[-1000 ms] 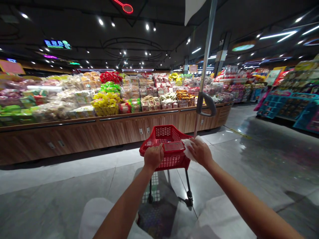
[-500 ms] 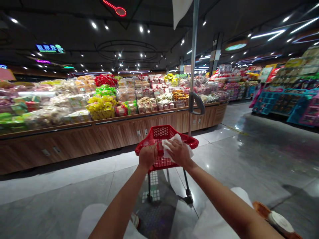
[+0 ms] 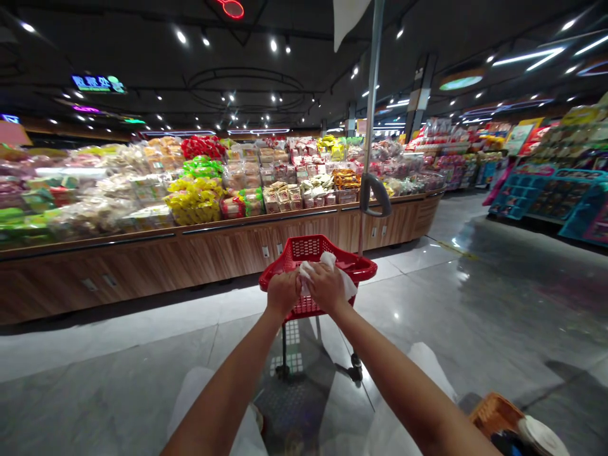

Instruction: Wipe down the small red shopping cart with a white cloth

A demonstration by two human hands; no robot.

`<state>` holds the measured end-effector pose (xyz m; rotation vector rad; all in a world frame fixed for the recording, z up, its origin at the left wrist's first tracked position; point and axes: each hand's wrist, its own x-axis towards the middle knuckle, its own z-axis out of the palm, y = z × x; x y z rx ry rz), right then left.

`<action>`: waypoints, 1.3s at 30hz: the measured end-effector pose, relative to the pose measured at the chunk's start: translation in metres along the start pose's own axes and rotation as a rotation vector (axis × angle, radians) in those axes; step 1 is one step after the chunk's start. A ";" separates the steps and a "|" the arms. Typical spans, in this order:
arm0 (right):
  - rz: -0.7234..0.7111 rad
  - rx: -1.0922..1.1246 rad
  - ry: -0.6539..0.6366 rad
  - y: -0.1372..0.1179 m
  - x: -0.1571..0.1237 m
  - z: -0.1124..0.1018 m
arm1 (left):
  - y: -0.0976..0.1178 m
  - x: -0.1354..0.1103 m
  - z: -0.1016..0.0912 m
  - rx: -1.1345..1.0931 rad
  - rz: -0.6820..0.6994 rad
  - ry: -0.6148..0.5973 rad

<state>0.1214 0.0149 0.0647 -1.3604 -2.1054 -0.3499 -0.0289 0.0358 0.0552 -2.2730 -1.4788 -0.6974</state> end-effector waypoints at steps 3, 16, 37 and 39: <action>0.022 -0.016 0.017 0.041 -0.009 -0.006 | -0.019 0.004 -0.010 -0.080 0.182 -0.021; 0.014 -0.015 -0.003 0.009 0.032 0.033 | -0.039 0.030 0.018 -0.046 -0.020 -0.063; -0.024 0.017 -0.125 0.080 0.055 0.039 | 0.006 0.067 0.086 -0.462 0.156 0.203; 0.038 0.016 -0.093 0.093 0.054 0.036 | 0.015 0.069 0.085 -0.506 0.188 0.211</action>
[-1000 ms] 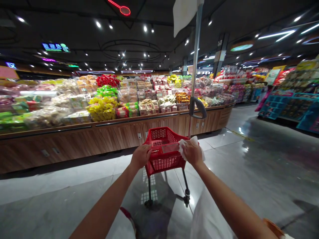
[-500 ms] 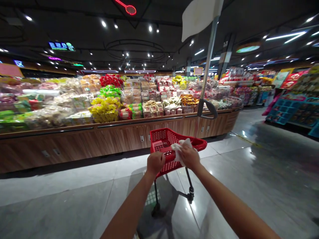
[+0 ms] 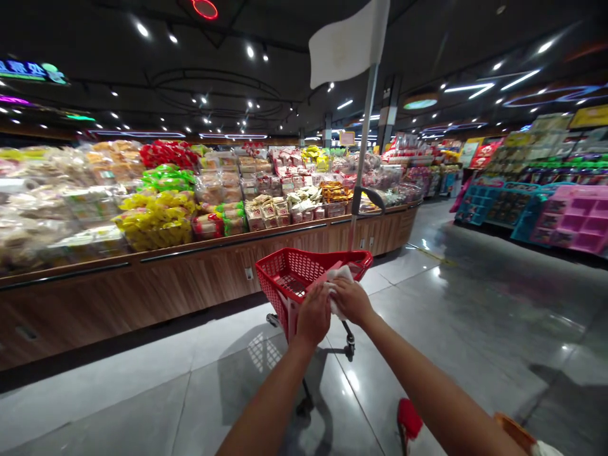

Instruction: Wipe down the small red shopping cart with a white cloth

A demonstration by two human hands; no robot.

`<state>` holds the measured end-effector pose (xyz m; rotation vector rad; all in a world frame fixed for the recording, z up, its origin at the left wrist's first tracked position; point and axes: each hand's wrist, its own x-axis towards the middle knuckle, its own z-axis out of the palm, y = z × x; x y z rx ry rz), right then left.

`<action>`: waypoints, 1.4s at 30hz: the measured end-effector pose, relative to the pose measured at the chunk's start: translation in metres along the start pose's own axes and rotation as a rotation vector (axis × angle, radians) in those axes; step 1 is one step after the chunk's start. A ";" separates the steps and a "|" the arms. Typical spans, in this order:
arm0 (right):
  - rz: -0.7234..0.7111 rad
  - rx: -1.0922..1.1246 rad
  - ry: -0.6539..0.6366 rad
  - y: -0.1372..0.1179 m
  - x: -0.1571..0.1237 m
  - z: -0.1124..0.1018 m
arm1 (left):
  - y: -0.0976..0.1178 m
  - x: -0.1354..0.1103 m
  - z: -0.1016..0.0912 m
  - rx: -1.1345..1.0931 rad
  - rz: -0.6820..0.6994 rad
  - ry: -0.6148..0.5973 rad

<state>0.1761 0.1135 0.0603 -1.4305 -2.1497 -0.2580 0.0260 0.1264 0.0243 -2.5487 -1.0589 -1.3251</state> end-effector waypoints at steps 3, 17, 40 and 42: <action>0.096 0.017 0.081 0.003 -0.009 0.001 | 0.017 0.002 0.002 -0.140 -0.054 0.066; 0.051 0.061 0.053 -0.012 -0.045 -0.016 | -0.058 -0.035 0.005 -0.197 -0.460 -0.079; 0.126 -0.112 -0.117 -0.012 -0.077 -0.043 | 0.018 -0.052 0.009 -0.300 -0.250 -0.383; 0.249 -0.187 -0.081 0.008 -0.077 -0.045 | -0.009 -0.057 -0.004 -0.128 -0.281 -0.367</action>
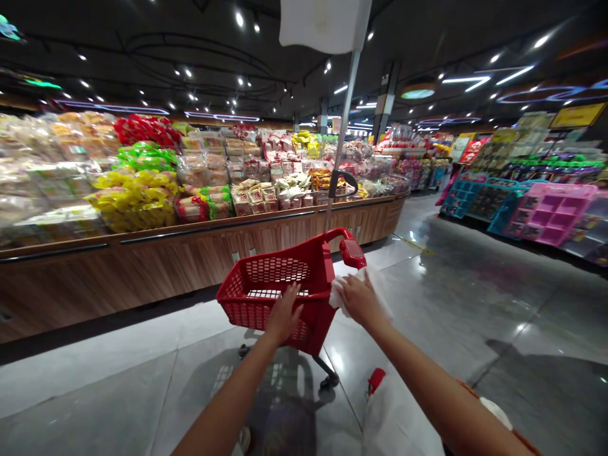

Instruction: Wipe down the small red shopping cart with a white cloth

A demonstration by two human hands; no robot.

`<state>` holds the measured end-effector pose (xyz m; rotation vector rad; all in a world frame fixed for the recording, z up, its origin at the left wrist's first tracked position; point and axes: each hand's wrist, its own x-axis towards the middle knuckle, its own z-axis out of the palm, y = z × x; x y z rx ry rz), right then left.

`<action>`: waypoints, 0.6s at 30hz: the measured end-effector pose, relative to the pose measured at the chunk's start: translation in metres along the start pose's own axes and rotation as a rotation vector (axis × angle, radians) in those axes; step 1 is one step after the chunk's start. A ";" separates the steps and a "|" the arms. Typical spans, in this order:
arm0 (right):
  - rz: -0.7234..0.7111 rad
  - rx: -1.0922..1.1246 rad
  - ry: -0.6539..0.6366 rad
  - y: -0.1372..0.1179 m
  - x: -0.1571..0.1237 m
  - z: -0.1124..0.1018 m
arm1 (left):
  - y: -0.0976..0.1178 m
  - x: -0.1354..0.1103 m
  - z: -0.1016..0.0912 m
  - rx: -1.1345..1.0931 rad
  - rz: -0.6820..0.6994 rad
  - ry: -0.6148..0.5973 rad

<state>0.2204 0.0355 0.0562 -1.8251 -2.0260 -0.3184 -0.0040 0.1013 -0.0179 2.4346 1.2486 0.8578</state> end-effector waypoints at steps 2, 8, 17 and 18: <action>0.156 -0.060 0.024 0.019 0.006 0.003 | -0.025 -0.001 -0.012 0.175 -0.101 0.029; 0.273 -0.126 -0.061 0.038 0.017 0.007 | -0.048 -0.006 -0.011 0.280 -0.175 -0.208; 0.377 0.959 0.112 0.004 0.058 0.015 | -0.046 -0.015 -0.006 0.311 -0.196 -0.155; 0.449 0.991 0.141 0.002 0.062 0.016 | -0.045 -0.016 -0.007 0.313 -0.196 -0.164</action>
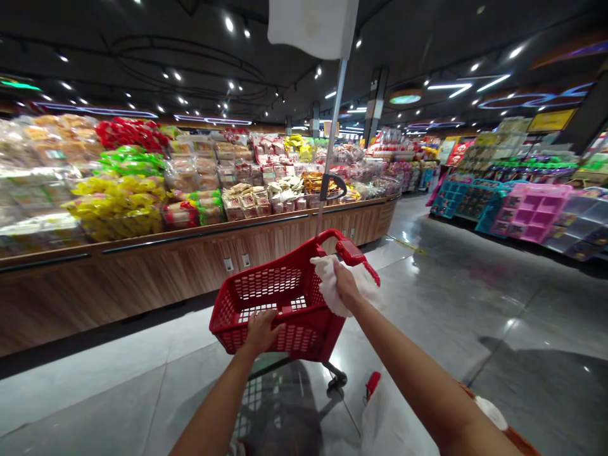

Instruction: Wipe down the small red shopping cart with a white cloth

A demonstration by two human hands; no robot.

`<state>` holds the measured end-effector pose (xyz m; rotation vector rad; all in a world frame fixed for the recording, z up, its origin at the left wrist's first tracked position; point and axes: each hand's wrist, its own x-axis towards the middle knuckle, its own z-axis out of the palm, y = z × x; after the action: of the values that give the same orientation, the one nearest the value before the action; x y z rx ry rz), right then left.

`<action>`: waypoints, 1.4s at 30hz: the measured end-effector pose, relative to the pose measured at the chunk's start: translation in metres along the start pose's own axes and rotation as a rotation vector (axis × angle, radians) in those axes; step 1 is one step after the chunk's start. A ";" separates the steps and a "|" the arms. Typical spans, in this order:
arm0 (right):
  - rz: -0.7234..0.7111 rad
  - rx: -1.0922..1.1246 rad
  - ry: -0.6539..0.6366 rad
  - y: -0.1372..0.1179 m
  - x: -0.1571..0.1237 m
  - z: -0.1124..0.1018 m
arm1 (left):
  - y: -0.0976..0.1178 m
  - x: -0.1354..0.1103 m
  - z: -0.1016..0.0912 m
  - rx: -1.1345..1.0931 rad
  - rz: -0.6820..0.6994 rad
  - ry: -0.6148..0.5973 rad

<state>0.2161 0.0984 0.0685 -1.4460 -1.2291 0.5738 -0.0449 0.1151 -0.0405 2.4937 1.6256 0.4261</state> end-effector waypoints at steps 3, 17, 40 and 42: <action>0.068 -0.088 0.119 0.002 0.006 -0.012 | 0.000 -0.004 0.002 0.003 0.009 -0.029; -0.610 -1.085 -0.431 -0.005 -0.032 -0.087 | -0.007 -0.005 0.009 0.006 0.030 0.000; -0.626 -1.233 -0.366 0.026 -0.050 -0.048 | -0.010 0.000 -0.007 0.088 0.040 -0.068; -0.569 -1.262 -0.279 0.027 -0.046 -0.067 | -0.005 -0.003 -0.004 0.092 0.044 -0.059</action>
<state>0.2684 0.0327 0.0498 -1.8625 -2.3161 -0.5489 -0.0519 0.1143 -0.0382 2.5862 1.6062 0.2865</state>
